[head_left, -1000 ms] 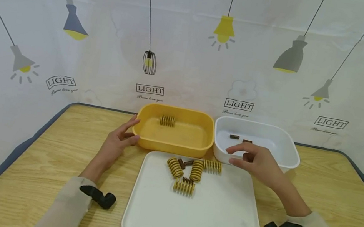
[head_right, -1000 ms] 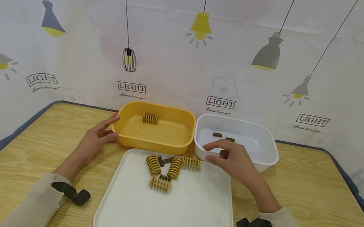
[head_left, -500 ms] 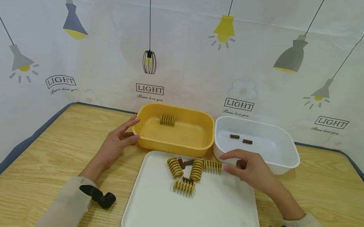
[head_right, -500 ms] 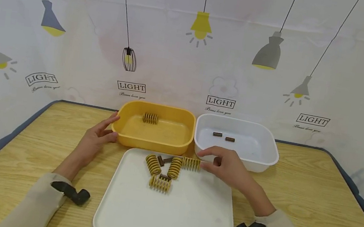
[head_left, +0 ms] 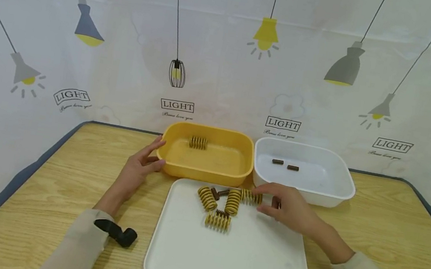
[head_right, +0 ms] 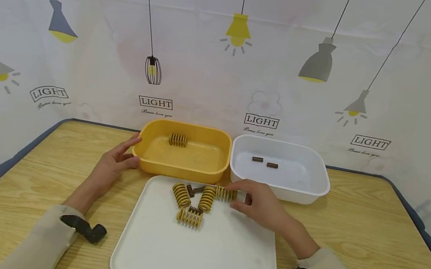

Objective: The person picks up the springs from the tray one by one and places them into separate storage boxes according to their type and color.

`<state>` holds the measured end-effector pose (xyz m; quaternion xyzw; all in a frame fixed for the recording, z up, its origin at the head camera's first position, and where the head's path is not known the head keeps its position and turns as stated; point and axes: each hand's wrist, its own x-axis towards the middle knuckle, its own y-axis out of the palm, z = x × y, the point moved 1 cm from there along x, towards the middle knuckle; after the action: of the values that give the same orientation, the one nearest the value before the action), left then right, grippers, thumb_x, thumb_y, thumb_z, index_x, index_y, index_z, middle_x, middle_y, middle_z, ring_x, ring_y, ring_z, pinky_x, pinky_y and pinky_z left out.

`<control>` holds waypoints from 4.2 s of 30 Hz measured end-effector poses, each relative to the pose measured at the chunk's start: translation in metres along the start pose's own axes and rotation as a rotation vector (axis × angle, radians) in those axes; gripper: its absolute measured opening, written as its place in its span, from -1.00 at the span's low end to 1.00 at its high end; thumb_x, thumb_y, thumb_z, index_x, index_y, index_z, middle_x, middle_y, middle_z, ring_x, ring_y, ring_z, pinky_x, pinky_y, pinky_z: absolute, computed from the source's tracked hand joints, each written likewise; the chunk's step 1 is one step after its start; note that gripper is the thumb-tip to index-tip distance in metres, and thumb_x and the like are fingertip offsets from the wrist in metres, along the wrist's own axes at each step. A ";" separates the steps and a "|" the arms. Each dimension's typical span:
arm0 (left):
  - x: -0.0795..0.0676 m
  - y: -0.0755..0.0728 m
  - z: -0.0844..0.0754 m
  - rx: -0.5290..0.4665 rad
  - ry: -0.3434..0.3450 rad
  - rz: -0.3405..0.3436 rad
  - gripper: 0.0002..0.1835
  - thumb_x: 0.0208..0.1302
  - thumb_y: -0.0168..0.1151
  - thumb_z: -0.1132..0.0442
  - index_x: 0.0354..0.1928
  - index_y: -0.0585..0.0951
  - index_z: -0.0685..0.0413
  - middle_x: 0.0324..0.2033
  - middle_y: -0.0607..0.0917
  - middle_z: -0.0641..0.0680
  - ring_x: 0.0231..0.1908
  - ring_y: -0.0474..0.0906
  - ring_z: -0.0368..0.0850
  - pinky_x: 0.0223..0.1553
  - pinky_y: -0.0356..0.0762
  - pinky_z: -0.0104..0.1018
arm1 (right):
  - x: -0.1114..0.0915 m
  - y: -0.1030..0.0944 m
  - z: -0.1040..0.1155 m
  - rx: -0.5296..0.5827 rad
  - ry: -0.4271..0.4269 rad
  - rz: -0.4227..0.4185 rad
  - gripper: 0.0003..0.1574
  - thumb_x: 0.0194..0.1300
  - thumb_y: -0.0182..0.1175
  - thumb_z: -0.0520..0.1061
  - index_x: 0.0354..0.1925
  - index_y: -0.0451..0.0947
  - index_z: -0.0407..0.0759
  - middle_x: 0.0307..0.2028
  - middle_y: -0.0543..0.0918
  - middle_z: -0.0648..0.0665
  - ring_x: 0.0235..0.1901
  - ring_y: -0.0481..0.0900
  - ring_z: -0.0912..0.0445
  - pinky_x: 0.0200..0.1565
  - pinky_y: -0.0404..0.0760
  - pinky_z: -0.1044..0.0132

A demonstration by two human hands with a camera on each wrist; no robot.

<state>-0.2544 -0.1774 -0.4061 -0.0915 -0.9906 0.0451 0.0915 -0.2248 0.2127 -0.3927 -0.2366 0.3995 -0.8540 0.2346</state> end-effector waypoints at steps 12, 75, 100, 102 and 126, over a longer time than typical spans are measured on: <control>0.000 -0.001 0.001 -0.001 -0.002 0.004 -0.38 0.35 0.16 0.33 0.42 0.25 0.12 0.48 0.02 -0.05 0.09 0.39 0.18 -0.02 0.51 -0.45 | 0.001 0.003 0.003 -0.063 -0.082 -0.028 -0.54 0.10 0.42 -0.20 0.02 0.62 -0.14 -0.14 0.64 -0.02 -0.51 0.41 0.27 -0.51 0.47 0.42; 0.010 -0.009 0.027 0.045 0.009 -0.020 -0.36 0.32 0.22 0.17 0.42 0.29 -0.01 0.44 0.09 -0.26 0.05 0.44 0.06 -0.01 0.51 -0.46 | -0.014 0.020 -0.012 0.152 0.161 0.037 -0.56 0.08 0.44 -0.03 -0.04 0.65 -0.05 -0.45 0.55 0.04 -0.46 0.45 0.19 -0.48 0.47 0.41; 0.001 -0.004 -0.001 0.012 -0.005 -0.005 -0.37 0.36 0.16 0.32 0.42 0.23 0.16 0.47 0.03 -0.07 0.08 0.38 0.22 -0.05 0.51 -0.48 | 0.007 -0.015 0.017 0.217 0.156 -0.028 -0.51 0.13 0.41 -0.09 0.05 0.60 -0.12 -0.38 0.58 -0.09 -0.55 0.45 0.13 -0.58 0.47 0.36; 0.001 -0.004 0.000 0.011 -0.003 -0.002 -0.37 0.36 0.16 0.32 0.42 0.23 0.16 0.47 0.03 -0.07 0.08 0.38 0.23 -0.05 0.51 -0.48 | 0.010 -0.016 0.019 0.219 0.157 -0.031 -0.51 0.13 0.41 -0.10 0.05 0.60 -0.12 -0.36 0.59 -0.09 -0.54 0.46 0.12 -0.57 0.47 0.35; 0.001 -0.001 0.000 0.003 -0.007 -0.010 -0.39 0.35 0.17 0.34 0.41 0.26 0.15 0.47 0.04 -0.06 0.08 0.39 0.19 -0.05 0.52 -0.47 | 0.064 -0.017 0.025 0.249 0.214 -0.044 -0.49 0.16 0.37 -0.09 0.09 0.58 -0.12 -0.31 0.64 -0.11 -0.40 0.58 -0.04 -0.41 0.62 0.04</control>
<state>-0.2558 -0.1785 -0.4060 -0.0861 -0.9913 0.0465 0.0884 -0.2635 0.1698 -0.3512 -0.1222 0.3078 -0.9223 0.1994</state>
